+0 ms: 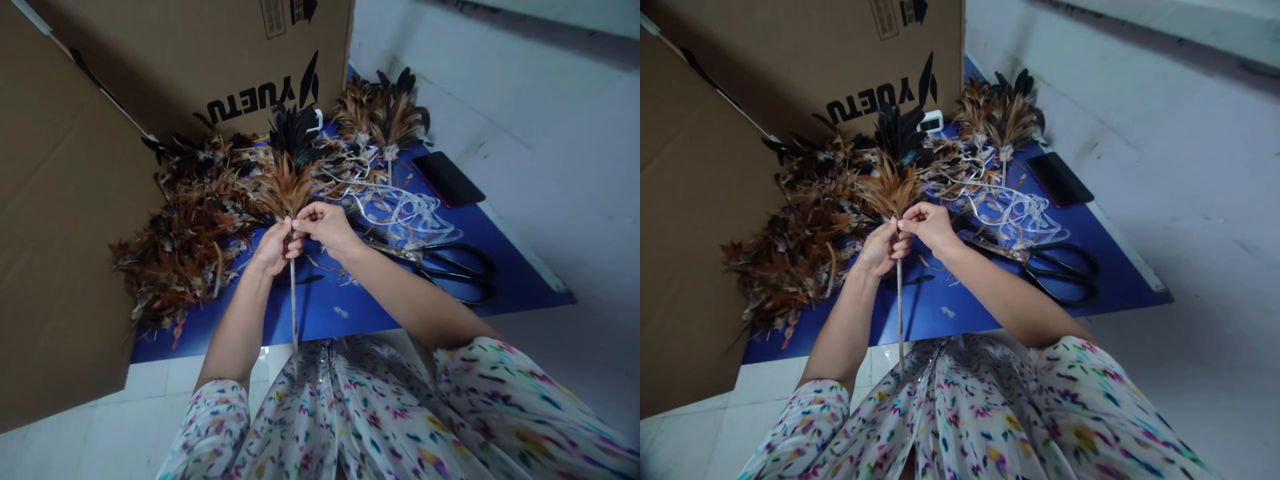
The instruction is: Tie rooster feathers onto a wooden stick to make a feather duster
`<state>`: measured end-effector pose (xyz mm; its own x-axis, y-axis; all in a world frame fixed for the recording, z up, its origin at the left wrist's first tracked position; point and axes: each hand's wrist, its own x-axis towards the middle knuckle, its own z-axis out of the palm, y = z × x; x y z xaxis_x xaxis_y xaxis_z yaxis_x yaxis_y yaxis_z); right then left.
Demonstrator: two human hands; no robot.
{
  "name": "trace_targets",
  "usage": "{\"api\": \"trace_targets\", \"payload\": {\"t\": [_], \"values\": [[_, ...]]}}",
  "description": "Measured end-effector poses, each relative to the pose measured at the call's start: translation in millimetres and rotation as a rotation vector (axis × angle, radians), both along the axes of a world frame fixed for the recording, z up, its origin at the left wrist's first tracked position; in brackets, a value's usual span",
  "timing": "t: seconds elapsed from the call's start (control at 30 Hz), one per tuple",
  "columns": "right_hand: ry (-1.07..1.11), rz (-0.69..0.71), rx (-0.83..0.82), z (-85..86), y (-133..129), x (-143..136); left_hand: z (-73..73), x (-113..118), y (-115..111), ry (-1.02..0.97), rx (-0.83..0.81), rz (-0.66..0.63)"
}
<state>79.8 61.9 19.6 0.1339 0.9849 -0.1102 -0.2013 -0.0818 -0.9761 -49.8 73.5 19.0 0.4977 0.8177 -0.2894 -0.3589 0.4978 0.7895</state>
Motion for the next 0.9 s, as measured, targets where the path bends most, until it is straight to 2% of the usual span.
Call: {"api": "trace_targets", "payload": {"t": [0.1,0.2,0.33,0.47,0.57,0.7,0.9], "values": [[0.023,0.011,-0.041,2.5,2.0,5.1,1.4,-1.7,-0.6,-0.023,-0.006,-0.047],[0.071,0.095,-0.103,2.5,5.4,10.1,3.4,-3.5,-1.8,-0.036,-0.037,-0.079],[0.144,0.201,-0.15,4.0,7.3,13.7,5.6,-4.3,-3.0,-0.016,-0.06,-0.079],[0.169,0.227,-0.143,7.4,3.7,14.0,6.1,-6.2,-1.2,0.001,-0.057,-0.056],[0.086,0.238,-0.093,9.3,-1.7,16.0,8.8,-11.7,2.6,-0.01,-0.046,-0.012],[-0.132,0.238,-0.039,6.8,-6.2,27.3,18.5,-22.2,6.3,-0.099,-0.029,0.021],[-0.328,0.172,-0.009,-6.0,5.0,53.3,32.4,-31.9,5.4,-0.125,-0.04,0.115]]}}
